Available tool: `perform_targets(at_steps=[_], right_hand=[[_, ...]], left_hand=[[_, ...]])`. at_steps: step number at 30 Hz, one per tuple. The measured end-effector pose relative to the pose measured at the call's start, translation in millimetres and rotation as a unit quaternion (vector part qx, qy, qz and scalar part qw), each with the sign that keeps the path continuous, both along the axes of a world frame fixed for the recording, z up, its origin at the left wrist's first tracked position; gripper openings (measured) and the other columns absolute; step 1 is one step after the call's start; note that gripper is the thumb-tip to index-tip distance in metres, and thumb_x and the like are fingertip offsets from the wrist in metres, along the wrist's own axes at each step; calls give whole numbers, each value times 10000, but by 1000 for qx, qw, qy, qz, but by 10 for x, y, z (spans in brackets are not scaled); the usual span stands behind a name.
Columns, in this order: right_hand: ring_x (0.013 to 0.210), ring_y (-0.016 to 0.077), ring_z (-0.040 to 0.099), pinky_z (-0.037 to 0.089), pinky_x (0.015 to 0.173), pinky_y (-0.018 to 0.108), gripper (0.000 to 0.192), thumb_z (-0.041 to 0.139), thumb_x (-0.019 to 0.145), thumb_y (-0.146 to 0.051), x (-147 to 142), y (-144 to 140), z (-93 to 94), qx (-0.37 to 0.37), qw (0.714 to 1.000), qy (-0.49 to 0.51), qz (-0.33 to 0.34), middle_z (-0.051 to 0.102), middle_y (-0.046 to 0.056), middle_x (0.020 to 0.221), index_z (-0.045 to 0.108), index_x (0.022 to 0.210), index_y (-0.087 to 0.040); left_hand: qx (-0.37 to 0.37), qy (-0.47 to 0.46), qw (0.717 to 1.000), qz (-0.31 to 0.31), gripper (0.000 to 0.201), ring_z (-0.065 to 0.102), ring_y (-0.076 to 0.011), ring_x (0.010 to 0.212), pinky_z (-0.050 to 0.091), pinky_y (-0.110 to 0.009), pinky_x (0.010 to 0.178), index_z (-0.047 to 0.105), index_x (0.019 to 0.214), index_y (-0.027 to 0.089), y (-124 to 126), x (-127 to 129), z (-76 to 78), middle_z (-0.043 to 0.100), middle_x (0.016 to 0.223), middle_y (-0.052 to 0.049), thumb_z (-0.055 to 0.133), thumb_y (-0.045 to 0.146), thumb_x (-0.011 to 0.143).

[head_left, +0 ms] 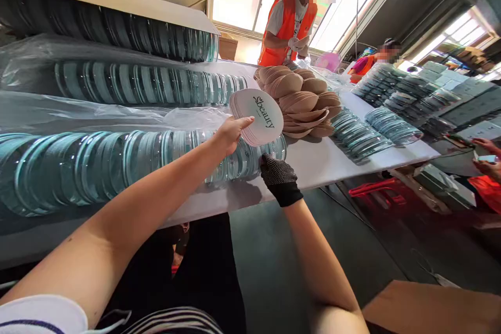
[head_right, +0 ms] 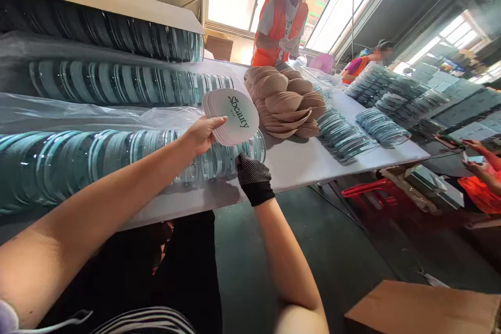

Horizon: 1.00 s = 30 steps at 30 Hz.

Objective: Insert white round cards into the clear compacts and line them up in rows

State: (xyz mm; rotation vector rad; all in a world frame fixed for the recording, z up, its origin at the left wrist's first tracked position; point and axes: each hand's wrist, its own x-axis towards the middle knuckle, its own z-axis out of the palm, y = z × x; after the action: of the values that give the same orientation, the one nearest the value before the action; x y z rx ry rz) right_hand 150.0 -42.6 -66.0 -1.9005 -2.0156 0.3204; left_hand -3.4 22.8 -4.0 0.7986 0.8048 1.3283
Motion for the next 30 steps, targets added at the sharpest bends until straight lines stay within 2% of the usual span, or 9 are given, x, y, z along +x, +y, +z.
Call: perform_targets(at_steps=[4,6,9,12,15,19,24,28,30], right_hand=[[425,110,373,331,490,212,453,329,894,-364,147,-7,-151,-170,906,370,119,488,-55,542,540,1243,-167],[409,108,328,328,476,220,486,338,885,-423,174,-40,-174,-171,877,430,127,401,-76,500,575,1203,-143],[518,134,480,406,558,249,456,424,875,-524,172,-80,-49,-7,946,322,34,524,-3,563,658,916,-135],[896,197,637,485,790,292,498,388,919,-529,201,-70,207,223,940,240,-94,689,122,987,623,1111,-134],[1212,219,560,462,964,339,567,311,962,-455,210,-82,400,252,943,188,-113,574,163,1340,425,1413,-131],[1381,222,406,384,1101,386,548,319,976,-410,-29,-245,390,313,943,107,-48,446,158,1474,398,1450,-144],[1213,239,552,475,1005,412,505,380,940,-383,-325,-290,293,417,888,191,-38,558,144,1335,467,1389,-170],[1025,249,638,530,861,387,528,392,910,-446,-69,-337,388,487,827,228,-166,636,174,1180,566,1263,-93],[938,236,667,539,783,345,513,413,917,-442,105,-530,412,490,833,170,-194,665,175,1133,598,1235,-84]], left_hand=[[35,14,999,9,175,682,-255,985,500,-389,967,723,883,143,-11,30,-30,751,876,-76,706,163,710],[46,18,999,1,162,678,-266,994,492,-395,968,724,848,141,-5,57,-46,750,858,-79,724,183,691],[81,35,996,13,150,672,-250,995,478,-371,973,728,828,146,-17,86,-56,748,846,-67,722,191,685],[125,43,991,28,168,666,-222,985,490,-322,941,737,863,162,-153,56,-25,749,900,-48,713,220,707],[100,53,994,-5,255,676,-234,918,539,-294,775,738,922,162,-417,-50,34,746,909,-61,743,300,708],[58,84,995,0,247,662,-229,742,511,-284,590,729,887,156,-711,-198,60,718,808,-71,733,340,723],[35,76,996,7,203,649,-241,735,540,-333,634,717,868,150,-791,-230,-15,704,798,-71,730,277,711],[6,40,999,37,250,665,-236,800,561,-337,681,697,956,157,-677,-294,52,714,847,-64,722,252,727],[12,-2,998,64,296,677,-226,864,569,-339,739,681,1033,176,-554,-366,137,726,928,-55,709,230,744]])
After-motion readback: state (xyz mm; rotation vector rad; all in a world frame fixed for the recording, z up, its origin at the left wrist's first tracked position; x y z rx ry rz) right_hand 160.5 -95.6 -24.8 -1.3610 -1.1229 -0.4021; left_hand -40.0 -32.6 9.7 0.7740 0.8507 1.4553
